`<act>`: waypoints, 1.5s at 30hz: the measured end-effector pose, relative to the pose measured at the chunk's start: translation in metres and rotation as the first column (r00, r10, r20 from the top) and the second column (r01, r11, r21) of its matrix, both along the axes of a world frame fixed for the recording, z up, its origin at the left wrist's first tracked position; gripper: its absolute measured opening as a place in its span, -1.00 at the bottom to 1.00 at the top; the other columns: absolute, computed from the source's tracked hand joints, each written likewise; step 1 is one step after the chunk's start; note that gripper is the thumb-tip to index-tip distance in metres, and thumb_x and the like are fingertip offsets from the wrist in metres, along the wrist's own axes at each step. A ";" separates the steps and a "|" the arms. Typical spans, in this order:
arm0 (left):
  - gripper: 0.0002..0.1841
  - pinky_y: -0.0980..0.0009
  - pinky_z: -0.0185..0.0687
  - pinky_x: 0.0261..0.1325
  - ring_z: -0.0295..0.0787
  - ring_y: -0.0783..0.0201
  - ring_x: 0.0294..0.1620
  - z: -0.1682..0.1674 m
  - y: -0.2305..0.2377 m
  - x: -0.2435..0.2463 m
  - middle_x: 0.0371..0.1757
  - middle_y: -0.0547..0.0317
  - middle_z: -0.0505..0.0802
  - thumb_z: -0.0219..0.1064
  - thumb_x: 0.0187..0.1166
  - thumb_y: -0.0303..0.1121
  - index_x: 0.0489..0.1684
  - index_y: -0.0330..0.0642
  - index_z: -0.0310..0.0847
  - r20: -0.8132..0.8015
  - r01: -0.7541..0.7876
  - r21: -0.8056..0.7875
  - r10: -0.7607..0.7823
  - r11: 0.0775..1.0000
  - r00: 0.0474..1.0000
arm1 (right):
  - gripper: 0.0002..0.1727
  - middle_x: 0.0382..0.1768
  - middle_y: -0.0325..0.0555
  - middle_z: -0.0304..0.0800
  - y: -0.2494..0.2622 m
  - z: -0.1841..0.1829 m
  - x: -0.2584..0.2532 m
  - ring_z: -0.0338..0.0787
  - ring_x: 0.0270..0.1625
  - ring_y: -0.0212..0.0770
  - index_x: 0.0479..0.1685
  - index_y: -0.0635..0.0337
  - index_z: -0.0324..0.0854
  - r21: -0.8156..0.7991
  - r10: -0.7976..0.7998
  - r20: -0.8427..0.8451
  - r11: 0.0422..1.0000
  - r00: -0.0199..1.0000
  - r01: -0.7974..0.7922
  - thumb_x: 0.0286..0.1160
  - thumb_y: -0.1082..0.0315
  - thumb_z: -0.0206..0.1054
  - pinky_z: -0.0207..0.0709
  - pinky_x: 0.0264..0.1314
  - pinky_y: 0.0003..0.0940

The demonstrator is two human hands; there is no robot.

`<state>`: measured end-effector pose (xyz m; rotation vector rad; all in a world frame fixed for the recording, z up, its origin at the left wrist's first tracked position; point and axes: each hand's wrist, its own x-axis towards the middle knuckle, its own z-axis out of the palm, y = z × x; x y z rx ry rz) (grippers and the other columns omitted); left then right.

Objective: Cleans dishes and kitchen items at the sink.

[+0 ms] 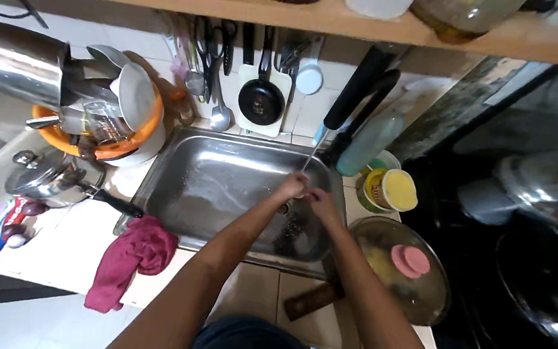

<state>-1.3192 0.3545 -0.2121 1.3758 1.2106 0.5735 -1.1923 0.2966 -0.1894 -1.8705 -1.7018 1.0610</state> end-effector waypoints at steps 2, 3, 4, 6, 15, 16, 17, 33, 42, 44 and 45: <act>-0.63 0.30 0.61 0.07 0.66 0.20 -0.11 0.005 0.015 0.009 0.04 -0.14 0.74 0.04 0.88 -0.33 0.42 -0.46 0.48 0.207 -0.229 -0.111 0.248 0.967 0.946 | -0.67 0.25 0.33 0.74 0.010 0.027 -0.007 0.73 0.31 0.14 0.34 0.45 0.62 0.182 -0.042 -0.096 0.982 0.995 0.059 0.82 0.40 0.14 0.49 0.44 0.05; -0.64 0.43 0.56 -0.14 0.57 0.34 -0.29 0.006 0.022 0.013 -0.11 0.00 0.71 0.06 0.87 -0.33 0.40 -0.43 0.48 0.299 -0.301 -0.196 0.349 0.933 0.888 | -0.66 0.22 0.34 0.74 0.014 0.039 -0.008 0.74 0.22 0.11 0.35 0.46 0.59 0.213 -0.049 -0.161 0.974 0.986 0.083 0.82 0.41 0.13 0.53 0.35 0.01; -0.65 0.49 0.55 -0.21 0.54 0.40 -0.36 0.006 0.029 0.014 -0.15 0.06 0.68 0.09 0.85 -0.35 0.43 -0.41 0.46 0.385 -0.332 -0.289 0.426 0.898 0.819 | -0.66 0.21 0.33 0.72 0.020 0.049 -0.010 0.76 0.18 0.07 0.38 0.44 0.55 0.208 -0.059 -0.226 0.972 0.972 0.107 0.84 0.40 0.11 0.58 0.30 -0.01; -0.68 0.55 0.57 -0.20 0.55 0.43 -0.34 0.007 0.037 0.019 -0.13 0.10 0.65 0.09 0.81 -0.49 0.44 -0.39 0.41 0.524 -0.333 -0.413 0.520 0.848 0.675 | -0.65 0.23 0.28 0.69 0.032 0.064 -0.012 0.77 0.11 -0.02 0.42 0.41 0.50 0.181 -0.084 -0.340 0.971 0.937 0.153 0.85 0.39 0.08 0.63 0.23 -0.09; -0.79 0.66 0.30 -0.67 0.34 0.52 -0.72 0.011 0.044 0.045 -0.53 0.27 0.55 0.03 0.88 -0.32 0.00 -0.26 0.50 0.601 -0.275 -0.503 0.560 0.819 0.570 | -0.71 0.03 0.19 0.78 0.049 0.079 -0.019 0.75 -0.01 -0.09 0.23 0.41 0.65 0.172 -0.092 -0.287 0.974 0.954 0.146 0.81 0.41 0.13 0.59 0.13 -0.13; -0.80 0.67 0.24 -0.69 0.27 0.53 -0.74 0.011 0.046 0.045 -0.54 0.29 0.51 0.05 0.87 -0.33 0.02 -0.27 0.51 0.582 -0.272 -0.479 0.534 0.834 0.613 | -0.68 0.16 0.27 0.74 0.044 0.084 -0.018 0.75 0.11 0.02 0.35 0.42 0.58 0.236 -0.127 -0.295 0.951 0.947 0.201 0.80 0.43 0.12 0.59 0.23 -0.04; -0.79 0.68 0.21 -0.72 0.23 0.54 -0.77 0.009 0.048 0.045 -0.57 0.31 0.46 0.04 0.87 -0.34 0.08 -0.28 0.51 0.553 -0.277 -0.454 0.512 0.847 0.658 | -0.60 0.32 0.34 0.64 0.039 0.090 -0.016 0.72 0.23 0.10 0.53 0.41 0.43 0.299 -0.145 -0.318 0.923 0.937 0.244 0.82 0.43 0.08 0.57 0.30 0.01; -0.74 0.46 0.42 -0.41 0.41 0.34 -0.50 -0.009 0.042 0.021 -0.30 0.08 0.57 0.31 0.66 -0.46 0.24 -0.29 0.53 0.202 -0.375 -0.292 0.440 0.880 0.875 | -0.35 0.01 0.29 0.77 0.055 0.187 -0.034 0.81 0.00 0.18 0.37 0.34 0.52 0.580 -0.335 -0.067 0.754 0.940 0.309 0.60 -0.07 0.39 0.60 0.10 0.20; -0.63 0.40 0.59 -0.04 0.59 0.26 -0.19 -0.005 0.033 0.011 0.06 -0.12 0.69 0.15 0.77 -0.51 0.51 -0.38 0.40 0.245 -0.353 -0.363 0.454 0.862 0.857 | -0.28 0.11 0.23 0.71 0.064 0.167 -0.028 0.84 0.00 0.02 0.64 0.30 0.18 0.615 -0.273 -0.311 0.673 0.910 0.412 0.65 0.09 0.35 0.71 0.04 0.01; -0.62 0.34 0.59 0.10 0.63 0.20 -0.05 -0.009 0.031 0.007 0.19 -0.17 0.70 0.11 0.81 -0.47 0.54 -0.35 0.40 0.228 -0.333 -0.371 0.433 0.867 0.872 | -0.24 0.17 0.18 0.69 0.068 0.161 -0.027 0.85 0.01 -0.07 0.70 0.26 0.13 0.575 -0.235 -0.428 0.675 0.873 0.463 0.65 0.08 0.36 0.77 0.04 -0.06; -0.61 0.31 0.58 0.16 0.64 0.17 0.01 -0.012 0.030 0.006 0.24 -0.19 0.68 0.10 0.83 -0.45 0.56 -0.34 0.40 0.227 -0.329 -0.380 0.432 0.864 0.873 | -0.26 0.14 0.14 0.68 0.070 0.158 -0.027 0.86 -0.05 -0.13 0.68 0.26 0.13 0.567 -0.212 -0.475 0.669 0.854 0.481 0.66 0.09 0.36 0.80 -0.02 -0.13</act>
